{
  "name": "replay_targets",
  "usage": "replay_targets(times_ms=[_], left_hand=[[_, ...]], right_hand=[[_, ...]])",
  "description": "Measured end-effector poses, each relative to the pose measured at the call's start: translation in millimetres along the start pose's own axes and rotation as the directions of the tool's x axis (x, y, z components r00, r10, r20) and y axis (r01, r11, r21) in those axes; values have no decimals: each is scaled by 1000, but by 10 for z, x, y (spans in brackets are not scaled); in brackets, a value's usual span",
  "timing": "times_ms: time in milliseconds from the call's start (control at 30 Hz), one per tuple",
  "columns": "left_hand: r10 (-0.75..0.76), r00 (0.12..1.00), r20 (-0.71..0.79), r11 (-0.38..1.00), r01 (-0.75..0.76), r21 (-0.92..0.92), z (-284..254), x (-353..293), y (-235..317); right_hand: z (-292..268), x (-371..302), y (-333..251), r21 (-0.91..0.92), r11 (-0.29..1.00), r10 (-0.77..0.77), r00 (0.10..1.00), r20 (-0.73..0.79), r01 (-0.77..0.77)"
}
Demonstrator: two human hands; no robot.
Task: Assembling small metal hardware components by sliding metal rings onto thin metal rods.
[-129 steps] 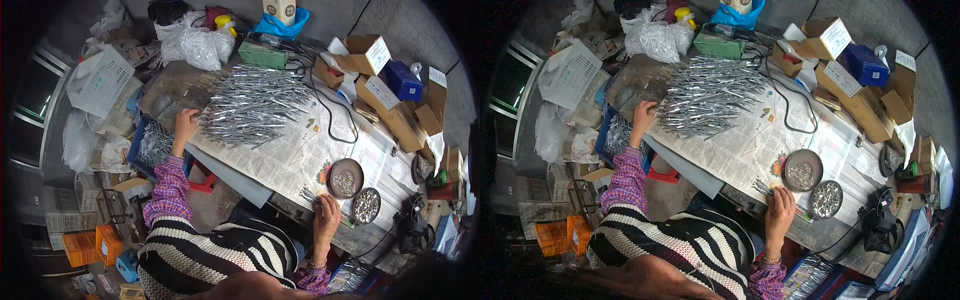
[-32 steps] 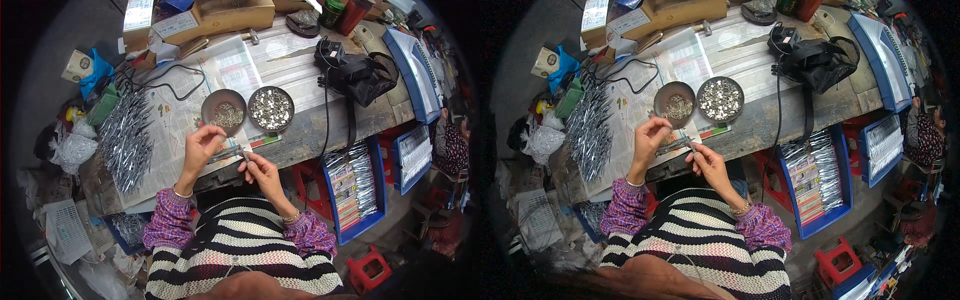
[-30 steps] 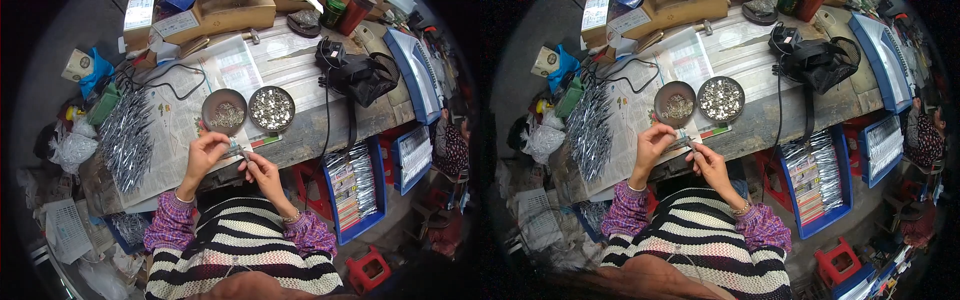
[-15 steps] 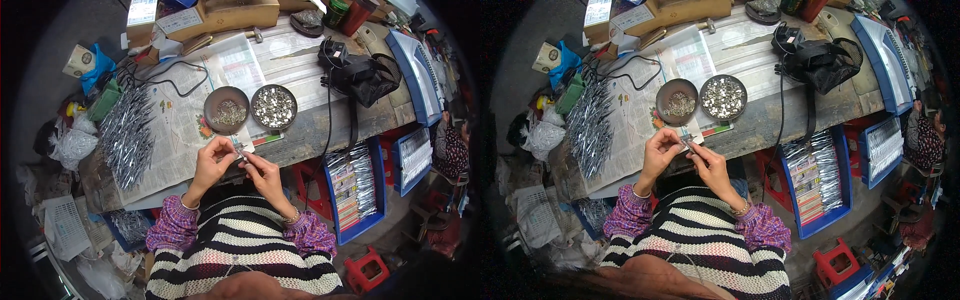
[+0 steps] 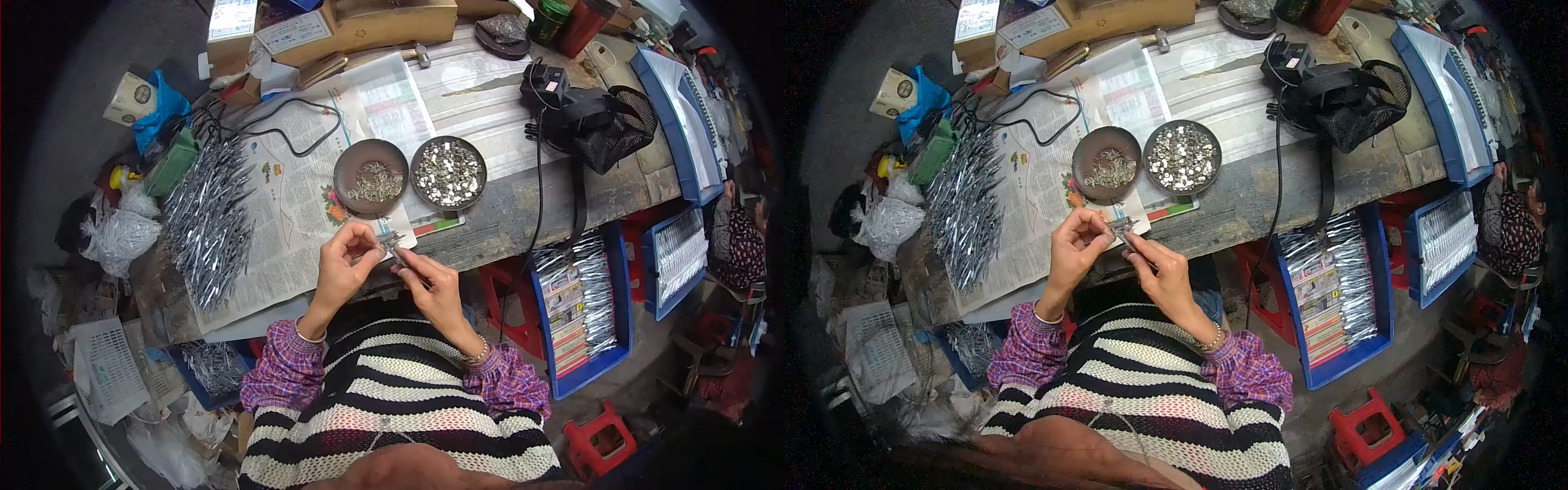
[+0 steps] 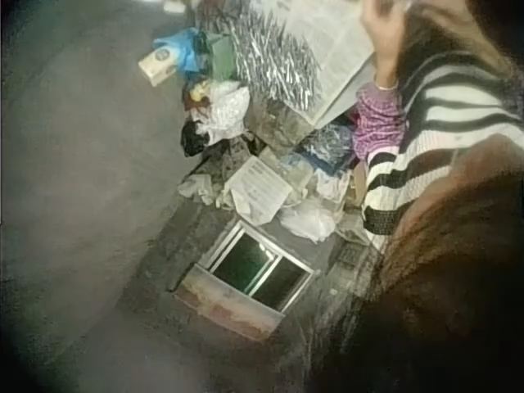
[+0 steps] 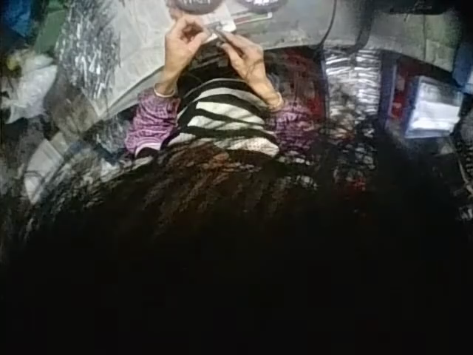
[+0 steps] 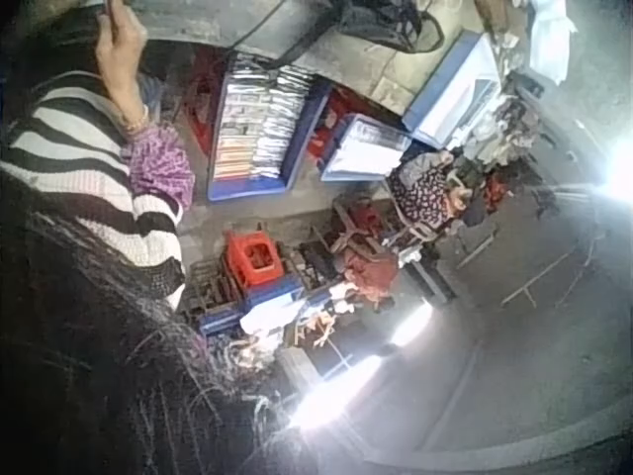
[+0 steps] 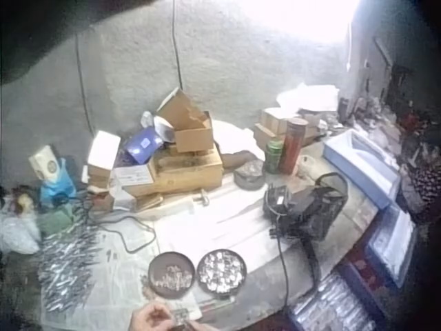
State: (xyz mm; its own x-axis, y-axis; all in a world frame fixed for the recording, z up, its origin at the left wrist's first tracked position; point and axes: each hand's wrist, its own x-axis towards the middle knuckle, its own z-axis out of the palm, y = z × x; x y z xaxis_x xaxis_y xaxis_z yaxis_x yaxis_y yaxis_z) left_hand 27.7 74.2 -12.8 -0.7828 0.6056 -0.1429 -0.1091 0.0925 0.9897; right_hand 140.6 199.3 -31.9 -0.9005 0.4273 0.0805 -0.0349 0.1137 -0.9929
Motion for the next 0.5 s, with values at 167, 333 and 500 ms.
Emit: replay_targets(times_ms=[167,333,500], left_hand=[[-15,1000,-20,999,14,-42,-7,-3,-26],[-7,1000,-27,999,6,-39,5,-17,-30],[-16,1000,2,998,16,-58,3,-21,-52]], right_hand=[[3,-1,-27,10,1000,20,1000,18,-20],[8,-4,21,-45,998,-36,999,24,37],[2,-15,20,19,999,31,999,36,-32]])
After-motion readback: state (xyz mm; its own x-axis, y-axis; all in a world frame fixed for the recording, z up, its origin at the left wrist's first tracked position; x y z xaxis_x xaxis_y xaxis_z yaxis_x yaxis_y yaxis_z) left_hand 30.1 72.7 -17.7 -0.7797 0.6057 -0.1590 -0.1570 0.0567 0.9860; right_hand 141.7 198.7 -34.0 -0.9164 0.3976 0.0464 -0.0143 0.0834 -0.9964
